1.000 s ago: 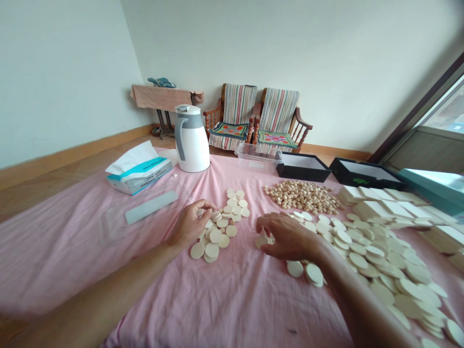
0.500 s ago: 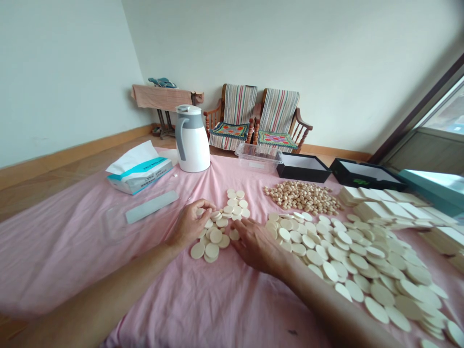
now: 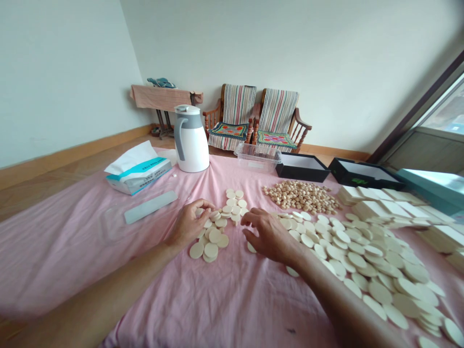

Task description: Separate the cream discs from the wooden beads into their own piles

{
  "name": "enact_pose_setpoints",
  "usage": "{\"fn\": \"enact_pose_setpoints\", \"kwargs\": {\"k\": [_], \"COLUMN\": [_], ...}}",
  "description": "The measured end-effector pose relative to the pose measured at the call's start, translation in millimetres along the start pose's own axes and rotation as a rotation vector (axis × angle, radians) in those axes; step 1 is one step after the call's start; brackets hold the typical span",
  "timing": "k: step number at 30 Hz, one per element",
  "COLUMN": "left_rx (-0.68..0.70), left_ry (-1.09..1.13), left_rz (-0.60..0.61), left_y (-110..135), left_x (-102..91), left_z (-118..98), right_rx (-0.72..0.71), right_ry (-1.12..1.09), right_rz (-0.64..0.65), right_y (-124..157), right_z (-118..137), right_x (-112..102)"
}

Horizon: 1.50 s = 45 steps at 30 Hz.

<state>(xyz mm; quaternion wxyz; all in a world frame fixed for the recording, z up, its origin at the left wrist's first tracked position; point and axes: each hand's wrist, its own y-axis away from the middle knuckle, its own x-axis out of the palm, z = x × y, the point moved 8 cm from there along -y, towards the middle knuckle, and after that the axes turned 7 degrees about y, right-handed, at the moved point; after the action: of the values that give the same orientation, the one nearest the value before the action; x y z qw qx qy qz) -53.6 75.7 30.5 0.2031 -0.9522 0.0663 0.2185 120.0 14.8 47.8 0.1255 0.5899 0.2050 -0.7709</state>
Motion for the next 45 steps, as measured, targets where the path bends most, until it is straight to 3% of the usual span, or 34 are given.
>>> {"fn": "enact_pose_setpoints", "kwargs": {"k": [2, 5, 14, 17, 22, 24, 27, 30, 34, 38, 45], "left_rx": [0.000, 0.005, 0.000, 0.000, 0.000, 0.000, -0.010, -0.016, 0.010, 0.017, 0.000], "left_ry": [0.000, -0.001, -0.002, -0.011, -0.011, -0.010, -0.007, 0.000, 0.004, 0.005, 0.013], "left_rz": [0.004, -0.001, 0.010, 0.011, 0.008, 0.006, 0.013, 0.022, 0.009, 0.000, -0.002], "left_y": [0.2, 0.7, 1.1, 0.6, 1.0, 1.3, 1.6, 1.5, 1.1, 0.9, 1.2], "left_x": [0.2, -0.2, 0.4, 0.6, 1.2, 1.3, 2.0, 2.6, 1.6, 0.6, 1.0], "left_z": [0.0, -0.2, -0.5, 0.1, 1.0, 0.6, 0.4, 1.2, 1.3, 0.9, -1.1], "right_rx": [-0.077, -0.180, -0.083, -0.018, 0.224, 0.248, 0.132, -0.077, -0.293, -0.288, -0.194], "right_ry": [-0.039, 0.000, 0.134, 0.091, 0.178, 0.188, 0.046, -0.087, -0.038, 0.045, 0.073], "right_rz": [-0.076, -0.086, -0.024, -0.073, -0.263, -0.312, -0.320, -0.238, -0.095, -0.056, -0.126], "right_y": [-3.7, -5.7, -10.3, -11.1, -5.7, -4.0, -5.2, -6.1, -2.6, -3.0, -10.0], "right_z": [7.8, 18.8, 13.6, -1.1, -49.1, -54.2, -34.2, 5.4, 45.0, 47.2, 38.2], "right_x": [2.3, 13.2, 29.0, 19.1, -13.2, -19.3, -16.2, -4.4, 15.6, 27.6, 30.4]}}
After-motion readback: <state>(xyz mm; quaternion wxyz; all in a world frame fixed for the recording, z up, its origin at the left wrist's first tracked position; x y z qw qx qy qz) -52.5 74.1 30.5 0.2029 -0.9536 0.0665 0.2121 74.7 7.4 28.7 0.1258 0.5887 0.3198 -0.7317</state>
